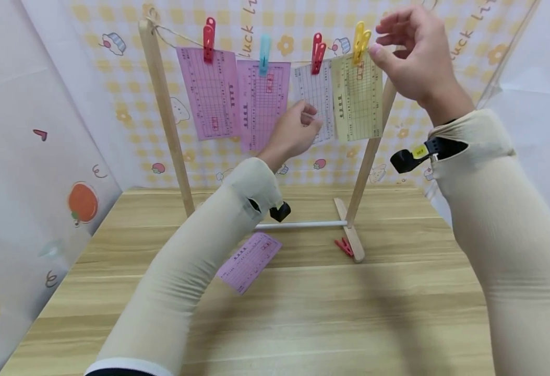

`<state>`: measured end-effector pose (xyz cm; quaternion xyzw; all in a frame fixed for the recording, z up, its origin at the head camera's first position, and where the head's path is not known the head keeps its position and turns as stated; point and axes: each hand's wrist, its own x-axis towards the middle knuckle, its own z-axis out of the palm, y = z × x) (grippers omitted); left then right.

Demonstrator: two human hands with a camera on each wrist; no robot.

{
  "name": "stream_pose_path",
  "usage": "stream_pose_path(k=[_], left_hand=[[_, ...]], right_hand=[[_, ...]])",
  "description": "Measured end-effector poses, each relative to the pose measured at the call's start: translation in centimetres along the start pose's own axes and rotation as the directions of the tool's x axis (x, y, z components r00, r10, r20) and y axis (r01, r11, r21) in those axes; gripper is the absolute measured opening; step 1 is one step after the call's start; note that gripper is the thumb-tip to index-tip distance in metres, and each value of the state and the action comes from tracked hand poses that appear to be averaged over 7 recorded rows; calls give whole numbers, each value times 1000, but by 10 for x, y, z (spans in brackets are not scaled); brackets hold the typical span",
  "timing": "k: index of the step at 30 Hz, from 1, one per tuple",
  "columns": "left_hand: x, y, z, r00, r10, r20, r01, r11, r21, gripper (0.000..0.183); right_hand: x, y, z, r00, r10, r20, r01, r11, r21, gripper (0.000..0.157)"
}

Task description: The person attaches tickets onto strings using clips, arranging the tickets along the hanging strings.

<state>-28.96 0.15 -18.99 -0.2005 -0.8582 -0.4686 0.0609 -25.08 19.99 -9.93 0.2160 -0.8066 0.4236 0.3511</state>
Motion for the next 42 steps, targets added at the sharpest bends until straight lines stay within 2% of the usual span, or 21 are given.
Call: stream_pose_path(k=[6,10,12,16,20,25,27,31,36,42], left_hand=[[-11,-11,-8,999,-7,34,6,1000,15,39],[-20,-18,-14,998,-26,57,25,999,24,41],[-25,-24,-16,998,-24,57,22,999,33,42],[-34,-42,-21,999,13,33,-15,997,77,42],[-40,-62,-26,1000,20,7,-20,995,95,40],[-48,-80,-32,1000,-17,7,17,1000,14,39],[-52,-86,-34,1000,-27,15,27,999,-23,39],[-60,-96,-37,998,-53,27,55,997,-59,39],[-67,-109,-39,997,-65,39,68,996,-58,40],[-76,-128,-41,995,-88,46,90,995,-44,41]], right_hand=[[-14,8,3,999,24,-46,-26,999,-32,26],[-25,14,7,998,42,-53,-45,997,-61,27],[-31,18,9,999,27,-46,-30,998,-50,28],[-44,32,13,999,-44,-23,44,999,30,32],[-56,46,19,996,-93,-7,93,986,139,32],[-73,60,27,995,-104,2,99,957,272,26],[-79,66,30,996,-90,8,83,947,309,24],[-91,76,36,998,-46,40,31,948,315,21],[-110,89,43,997,3,76,-24,960,280,25],[-131,106,54,995,62,76,-82,954,289,25]])
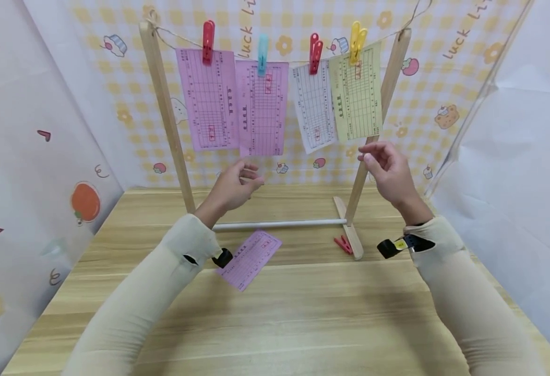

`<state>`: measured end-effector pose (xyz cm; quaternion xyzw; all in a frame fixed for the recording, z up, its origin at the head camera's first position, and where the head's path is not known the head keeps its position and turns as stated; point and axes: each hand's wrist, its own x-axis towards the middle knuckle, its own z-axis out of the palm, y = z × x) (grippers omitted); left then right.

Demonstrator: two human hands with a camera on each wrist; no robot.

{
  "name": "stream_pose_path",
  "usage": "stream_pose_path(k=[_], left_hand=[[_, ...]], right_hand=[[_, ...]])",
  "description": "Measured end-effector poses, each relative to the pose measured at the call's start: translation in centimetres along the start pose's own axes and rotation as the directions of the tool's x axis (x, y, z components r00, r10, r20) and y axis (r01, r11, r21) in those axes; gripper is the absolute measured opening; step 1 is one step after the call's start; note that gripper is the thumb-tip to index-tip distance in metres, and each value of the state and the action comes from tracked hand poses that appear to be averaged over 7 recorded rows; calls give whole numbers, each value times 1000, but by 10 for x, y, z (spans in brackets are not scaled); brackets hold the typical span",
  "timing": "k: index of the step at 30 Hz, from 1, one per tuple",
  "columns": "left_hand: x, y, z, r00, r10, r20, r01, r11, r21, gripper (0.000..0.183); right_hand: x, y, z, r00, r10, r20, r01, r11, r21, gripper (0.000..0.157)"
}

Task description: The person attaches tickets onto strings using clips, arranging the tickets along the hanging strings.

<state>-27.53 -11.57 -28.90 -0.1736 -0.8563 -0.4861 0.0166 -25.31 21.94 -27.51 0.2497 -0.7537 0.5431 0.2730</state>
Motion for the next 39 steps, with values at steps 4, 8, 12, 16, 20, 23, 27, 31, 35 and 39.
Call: stream_pose_path(k=[4,8,12,16,20,23,27,31,35,39], left_hand=[[-11,-7,1,998,-59,13,59,998,7,40],[-23,-13,3,993,-119,20,119,993,26,40],[-30,-26,8,986,-164,28,163,986,33,40],[-35,-40,15,979,-200,46,198,979,45,41],[-38,-51,22,976,-215,44,213,975,56,40],[-41,-59,25,973,-226,42,224,973,47,39],[-41,-73,30,973,-230,30,227,972,64,38],[-39,-85,35,973,-229,4,228,970,84,38],[-37,-96,40,978,-208,-17,209,974,92,39],[-37,-105,44,974,-228,-10,228,972,54,42]], right_hand=[[-13,9,1,997,74,7,-74,997,-14,21],[-26,14,1,990,138,11,-138,989,-48,20],[-38,24,5,981,194,1,-193,977,-91,24],[-50,35,9,951,309,-11,-307,937,-170,26],[-63,44,13,898,439,-14,-429,870,-244,27],[-72,52,17,870,492,-7,-477,840,-259,27],[-81,68,24,867,499,-2,-484,840,-247,25],[-85,86,29,872,490,-1,-478,850,-221,24],[-86,104,32,878,479,-10,-469,857,-212,23],[-87,119,36,886,464,-13,-456,864,-212,24]])
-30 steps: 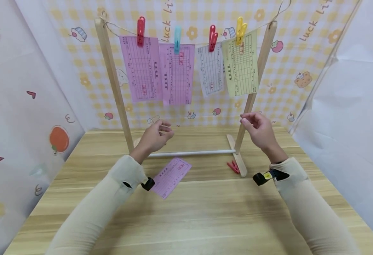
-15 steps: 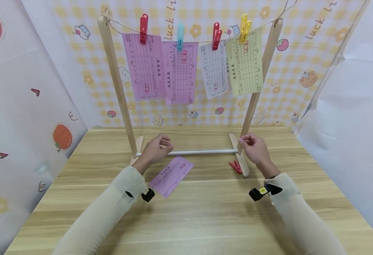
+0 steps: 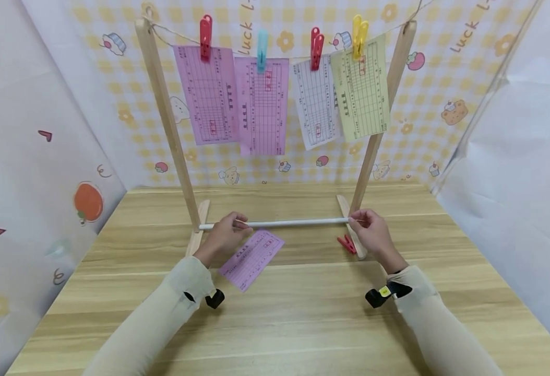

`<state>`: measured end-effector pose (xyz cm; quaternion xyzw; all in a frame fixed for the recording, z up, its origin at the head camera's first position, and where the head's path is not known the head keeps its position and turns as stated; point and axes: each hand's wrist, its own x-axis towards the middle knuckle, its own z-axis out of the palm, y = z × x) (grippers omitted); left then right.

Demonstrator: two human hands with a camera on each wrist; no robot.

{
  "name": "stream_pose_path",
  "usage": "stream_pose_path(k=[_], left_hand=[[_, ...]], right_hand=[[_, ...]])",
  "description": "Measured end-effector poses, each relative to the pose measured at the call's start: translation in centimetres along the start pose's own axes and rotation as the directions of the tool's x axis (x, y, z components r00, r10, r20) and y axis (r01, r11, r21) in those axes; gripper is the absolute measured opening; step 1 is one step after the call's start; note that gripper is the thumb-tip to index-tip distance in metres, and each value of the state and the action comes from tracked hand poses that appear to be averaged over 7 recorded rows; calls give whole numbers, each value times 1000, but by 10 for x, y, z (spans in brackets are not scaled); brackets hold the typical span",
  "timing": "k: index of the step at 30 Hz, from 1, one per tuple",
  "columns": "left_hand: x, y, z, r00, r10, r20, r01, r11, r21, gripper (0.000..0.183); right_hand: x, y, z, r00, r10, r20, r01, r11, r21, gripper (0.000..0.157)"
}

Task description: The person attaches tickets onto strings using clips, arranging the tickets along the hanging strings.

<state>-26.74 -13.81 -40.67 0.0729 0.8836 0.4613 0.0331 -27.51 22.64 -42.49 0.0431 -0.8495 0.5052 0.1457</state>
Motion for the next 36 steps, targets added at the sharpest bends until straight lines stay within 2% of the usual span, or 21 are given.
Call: stream_pose_path(k=[3,6,18,22,27,32,36], left_hand=[[-2,-3,3,999,-35,25,36,998,-45,43],[-2,-7,5,998,-55,28,57,997,-53,44],[1,-21,15,999,-38,-16,39,992,117,48],[0,-20,17,999,-45,-10,46,984,174,50],[0,-16,20,998,-69,-8,69,970,234,54],[0,-12,26,996,-90,-3,86,941,328,70],[-2,-11,33,995,-90,-33,96,887,452,72]], right_hand=[[-3,3,1,1000,8,16,-8,1000,6,25],[-6,7,3,999,25,46,-26,1000,12,26],[-13,17,15,991,71,111,-74,997,20,35],[-14,18,16,990,73,119,-77,997,29,37],[-14,19,16,992,49,115,-49,999,-7,36],[-14,20,18,991,24,128,-18,999,-49,35],[-16,22,22,989,-12,148,24,997,-79,36]])
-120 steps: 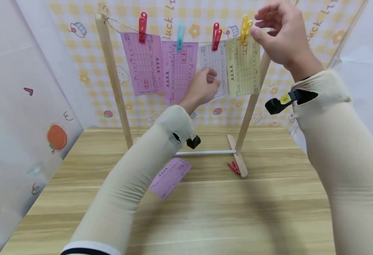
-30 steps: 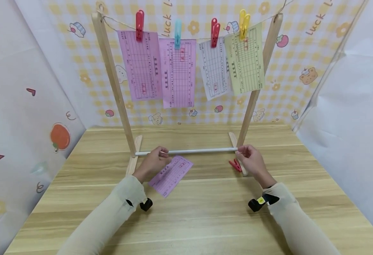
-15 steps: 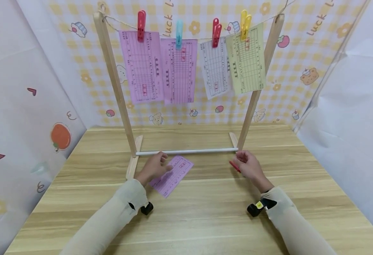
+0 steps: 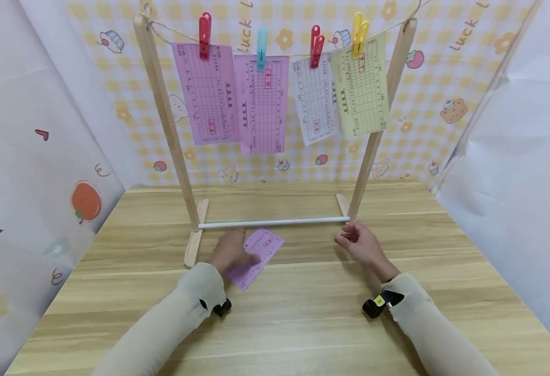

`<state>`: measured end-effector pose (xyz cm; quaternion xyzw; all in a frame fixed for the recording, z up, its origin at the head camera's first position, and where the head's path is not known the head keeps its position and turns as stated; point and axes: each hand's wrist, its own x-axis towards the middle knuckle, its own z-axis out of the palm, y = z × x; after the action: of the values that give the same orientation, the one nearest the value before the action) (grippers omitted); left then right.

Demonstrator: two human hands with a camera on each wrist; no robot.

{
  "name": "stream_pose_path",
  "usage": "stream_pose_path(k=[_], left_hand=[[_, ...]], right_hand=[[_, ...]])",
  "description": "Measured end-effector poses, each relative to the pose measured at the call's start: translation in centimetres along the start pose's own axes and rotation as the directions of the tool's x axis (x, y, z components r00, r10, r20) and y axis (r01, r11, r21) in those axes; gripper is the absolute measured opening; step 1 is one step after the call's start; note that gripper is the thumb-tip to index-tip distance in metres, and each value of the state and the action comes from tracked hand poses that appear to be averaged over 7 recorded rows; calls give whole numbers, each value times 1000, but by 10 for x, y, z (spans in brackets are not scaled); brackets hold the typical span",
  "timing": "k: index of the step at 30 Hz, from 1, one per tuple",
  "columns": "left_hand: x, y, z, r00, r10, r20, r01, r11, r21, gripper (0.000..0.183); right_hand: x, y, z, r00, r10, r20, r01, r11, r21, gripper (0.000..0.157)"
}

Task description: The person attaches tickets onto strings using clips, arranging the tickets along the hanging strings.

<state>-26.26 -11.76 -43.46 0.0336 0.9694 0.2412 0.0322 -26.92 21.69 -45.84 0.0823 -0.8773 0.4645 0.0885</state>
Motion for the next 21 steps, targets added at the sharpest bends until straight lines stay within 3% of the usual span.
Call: stream_pose_path(k=[6,21], left_hand=[[0,4,8,999,-9,-34,13,991,131,68],[3,9,-1,1000,-7,0,7,997,80,46]], right_hand=[[-1,2,5,1000,-14,22,15,999,-47,37],[3,-1,5,995,-95,45,98,991,-95,37]])
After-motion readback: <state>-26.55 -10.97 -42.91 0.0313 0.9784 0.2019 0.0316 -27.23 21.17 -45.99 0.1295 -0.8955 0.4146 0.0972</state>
